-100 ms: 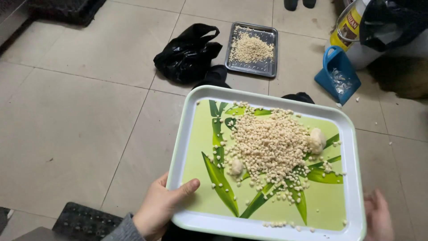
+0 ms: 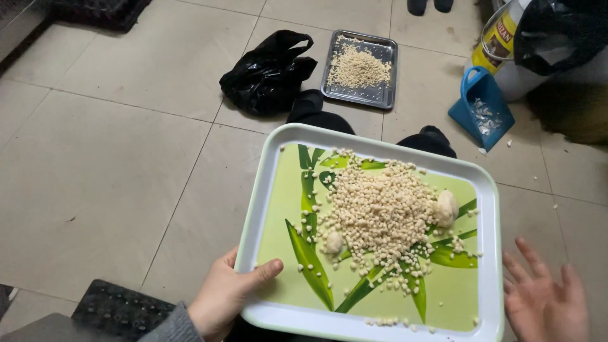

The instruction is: Sorting small white items from a tray of grains while sitting on the floor

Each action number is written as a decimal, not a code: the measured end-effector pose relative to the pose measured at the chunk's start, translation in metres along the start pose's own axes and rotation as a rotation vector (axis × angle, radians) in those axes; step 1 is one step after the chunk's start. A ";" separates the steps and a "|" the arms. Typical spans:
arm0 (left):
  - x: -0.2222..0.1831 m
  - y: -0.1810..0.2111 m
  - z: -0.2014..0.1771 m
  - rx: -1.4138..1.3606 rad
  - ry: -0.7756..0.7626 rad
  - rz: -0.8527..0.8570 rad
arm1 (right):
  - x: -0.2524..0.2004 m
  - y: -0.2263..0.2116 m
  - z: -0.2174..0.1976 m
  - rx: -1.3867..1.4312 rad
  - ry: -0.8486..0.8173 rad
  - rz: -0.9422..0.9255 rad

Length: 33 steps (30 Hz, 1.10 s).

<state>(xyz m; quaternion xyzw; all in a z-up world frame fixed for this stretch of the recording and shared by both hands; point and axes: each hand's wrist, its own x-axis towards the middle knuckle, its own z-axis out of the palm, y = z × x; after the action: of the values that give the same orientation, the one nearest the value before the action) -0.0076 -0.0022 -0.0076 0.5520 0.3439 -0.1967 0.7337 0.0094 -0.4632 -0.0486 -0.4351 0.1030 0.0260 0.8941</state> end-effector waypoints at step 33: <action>0.006 -0.039 0.045 1.284 -0.104 1.347 | -0.052 0.072 0.134 -1.361 -0.173 -0.678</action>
<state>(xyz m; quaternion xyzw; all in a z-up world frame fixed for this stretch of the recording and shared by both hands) -0.0172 -0.0562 -0.0315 0.9256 -0.2569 0.0933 0.2620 -0.0293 -0.3111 -0.0125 -0.8941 -0.1451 -0.1581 0.3931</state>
